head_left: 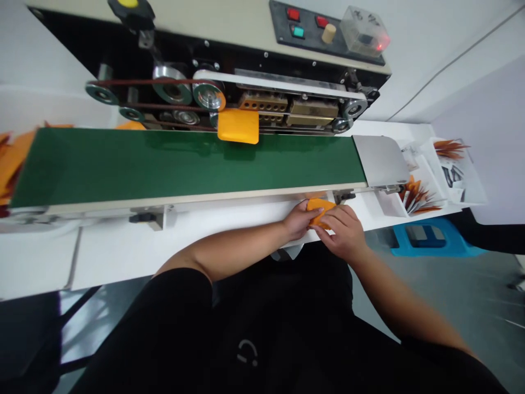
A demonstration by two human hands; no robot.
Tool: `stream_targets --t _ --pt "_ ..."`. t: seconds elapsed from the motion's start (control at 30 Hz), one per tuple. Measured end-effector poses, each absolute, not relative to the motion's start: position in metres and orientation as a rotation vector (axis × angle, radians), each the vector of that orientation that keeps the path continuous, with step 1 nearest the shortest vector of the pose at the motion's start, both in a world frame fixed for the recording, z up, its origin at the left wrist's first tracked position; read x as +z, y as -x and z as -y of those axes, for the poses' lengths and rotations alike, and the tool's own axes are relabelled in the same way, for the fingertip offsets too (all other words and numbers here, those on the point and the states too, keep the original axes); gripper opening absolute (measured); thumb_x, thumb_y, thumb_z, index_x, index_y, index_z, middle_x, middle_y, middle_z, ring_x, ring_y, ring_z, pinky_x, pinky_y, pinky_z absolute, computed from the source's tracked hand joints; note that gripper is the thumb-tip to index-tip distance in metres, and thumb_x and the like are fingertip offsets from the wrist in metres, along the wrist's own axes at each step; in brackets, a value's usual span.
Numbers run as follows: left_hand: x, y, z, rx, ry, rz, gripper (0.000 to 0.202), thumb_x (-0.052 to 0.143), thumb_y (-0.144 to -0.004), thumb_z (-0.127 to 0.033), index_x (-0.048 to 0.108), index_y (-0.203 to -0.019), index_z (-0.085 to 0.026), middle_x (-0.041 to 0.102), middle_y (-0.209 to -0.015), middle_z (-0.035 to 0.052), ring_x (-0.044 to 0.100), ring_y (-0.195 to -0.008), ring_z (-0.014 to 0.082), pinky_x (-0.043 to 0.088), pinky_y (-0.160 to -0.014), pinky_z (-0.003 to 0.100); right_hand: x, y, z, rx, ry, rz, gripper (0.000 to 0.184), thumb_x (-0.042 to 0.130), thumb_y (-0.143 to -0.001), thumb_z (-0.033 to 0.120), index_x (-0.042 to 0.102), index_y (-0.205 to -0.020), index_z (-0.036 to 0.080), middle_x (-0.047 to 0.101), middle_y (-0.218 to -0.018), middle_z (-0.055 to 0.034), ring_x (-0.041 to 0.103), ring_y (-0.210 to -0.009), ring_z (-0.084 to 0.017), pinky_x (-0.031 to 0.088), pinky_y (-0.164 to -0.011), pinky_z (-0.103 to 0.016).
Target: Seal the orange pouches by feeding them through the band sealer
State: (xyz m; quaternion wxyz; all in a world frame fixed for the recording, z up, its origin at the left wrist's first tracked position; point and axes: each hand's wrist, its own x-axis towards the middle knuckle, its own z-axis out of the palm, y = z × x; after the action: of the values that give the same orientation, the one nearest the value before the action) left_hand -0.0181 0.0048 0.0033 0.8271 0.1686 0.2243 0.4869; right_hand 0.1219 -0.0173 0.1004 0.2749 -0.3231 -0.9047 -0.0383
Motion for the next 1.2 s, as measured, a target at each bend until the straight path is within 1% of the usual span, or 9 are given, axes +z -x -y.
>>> stream_targets --t 0.1,0.2,0.4,0.6,0.77,0.9,0.97,1.07,1.2 --pt "0.002 0.017 -0.004 1.025 -0.288 -0.536 0.048 0.103 -0.074 -0.031 0.077 -0.112 -0.015 0.080 -0.104 0.0069 0.075 -0.093 0.0191 0.060 -0.094 0.034 0.066 -0.146 0.025 -0.101 1.098 2.422 0.048 0.076 -0.104 0.039 0.070 -0.146 0.018 0.070 -0.148 -0.0208 0.067 -0.137 -0.039 0.060 -0.114 -0.059" --pt "0.003 0.016 -0.005 1.005 -0.226 -0.641 0.039 0.095 -0.083 -0.026 0.076 -0.116 -0.017 0.081 -0.110 0.0065 0.076 -0.096 0.0193 0.061 -0.093 0.034 0.045 -0.161 0.031 -0.044 1.164 2.417 0.060 0.073 -0.107 0.039 0.060 -0.161 0.017 0.063 -0.162 -0.0209 0.057 -0.155 -0.040 0.056 -0.123 -0.062" --pt "0.007 0.022 -0.007 0.916 -0.193 -0.693 0.025 0.074 -0.098 -0.025 0.073 -0.122 -0.020 0.080 -0.111 0.0064 0.076 -0.096 0.0203 0.066 -0.089 0.036 0.038 -0.173 0.036 0.020 1.247 2.330 0.039 0.069 -0.106 0.035 0.075 -0.143 0.024 0.073 -0.152 -0.0155 0.070 -0.140 -0.039 0.060 -0.120 -0.062" --pt "0.009 0.025 -0.007 0.896 -0.228 -0.713 0.025 0.074 -0.103 -0.032 0.071 -0.124 -0.020 0.079 -0.116 0.0087 0.078 -0.099 0.0209 0.069 -0.088 0.038 0.048 -0.181 0.029 -0.049 1.243 2.220 0.031 0.061 -0.107 0.022 0.082 -0.128 0.029 0.082 -0.133 -0.0101 0.077 -0.120 -0.032 0.065 -0.110 -0.055" --pt "0.008 0.022 -0.005 0.907 -0.262 -0.707 0.029 0.084 -0.096 -0.027 0.071 -0.121 -0.020 0.080 -0.115 0.0059 0.078 -0.095 0.0191 0.068 -0.084 0.034 0.045 -0.170 0.035 -0.187 1.356 2.184 0.032 0.064 -0.101 0.015 0.086 -0.113 0.033 0.083 -0.131 -0.0068 0.070 -0.131 -0.035 0.056 -0.111 -0.058" --pt "0.007 0.021 -0.003 0.956 -0.264 -0.671 0.024 0.082 -0.098 -0.026 0.070 -0.117 -0.018 0.079 -0.109 0.0053 0.077 -0.091 0.0156 0.065 -0.080 0.027 0.039 -0.162 0.036 -0.220 1.232 2.250 0.030 0.072 -0.098 0.015 0.086 -0.105 0.041 0.086 -0.114 0.0003 0.073 -0.118 -0.031 0.047 -0.106 -0.054" --pt "0.007 0.022 -0.004 0.947 -0.263 -0.677 0.023 0.081 -0.099 -0.028 0.070 -0.117 -0.018 0.079 -0.111 0.0060 0.077 -0.091 0.0159 0.066 -0.080 0.027 0.042 -0.166 0.030 -0.270 1.196 2.227 0.029 0.073 -0.099 0.017 0.086 -0.105 0.042 0.087 -0.107 0.0019 0.074 -0.109 -0.029 0.046 -0.101 -0.051" --pt "0.007 0.024 -0.005 0.886 -0.281 -0.695 0.032 0.083 -0.099 -0.033 0.069 -0.124 -0.019 0.079 -0.113 0.0075 0.079 -0.093 0.0188 0.069 -0.080 0.032 0.056 -0.180 0.017 -0.279 1.183 2.252 0.021 0.073 -0.100 0.021 0.085 -0.106 0.038 0.087 -0.105 0.0007 0.075 -0.099 -0.028 0.050 -0.095 -0.049" --pt "0.005 0.024 -0.007 0.855 -0.272 -0.696 0.036 0.080 -0.101 -0.035 0.067 -0.130 -0.019 0.078 -0.118 0.0099 0.081 -0.095 0.0214 0.070 -0.074 0.031 0.079 -0.193 0.005 0.007 1.278 2.139 0.017 0.073 -0.099 0.031 0.081 -0.114 0.031 0.084 -0.106 -0.0075 0.078 -0.090 -0.028 0.062 -0.087 -0.047"
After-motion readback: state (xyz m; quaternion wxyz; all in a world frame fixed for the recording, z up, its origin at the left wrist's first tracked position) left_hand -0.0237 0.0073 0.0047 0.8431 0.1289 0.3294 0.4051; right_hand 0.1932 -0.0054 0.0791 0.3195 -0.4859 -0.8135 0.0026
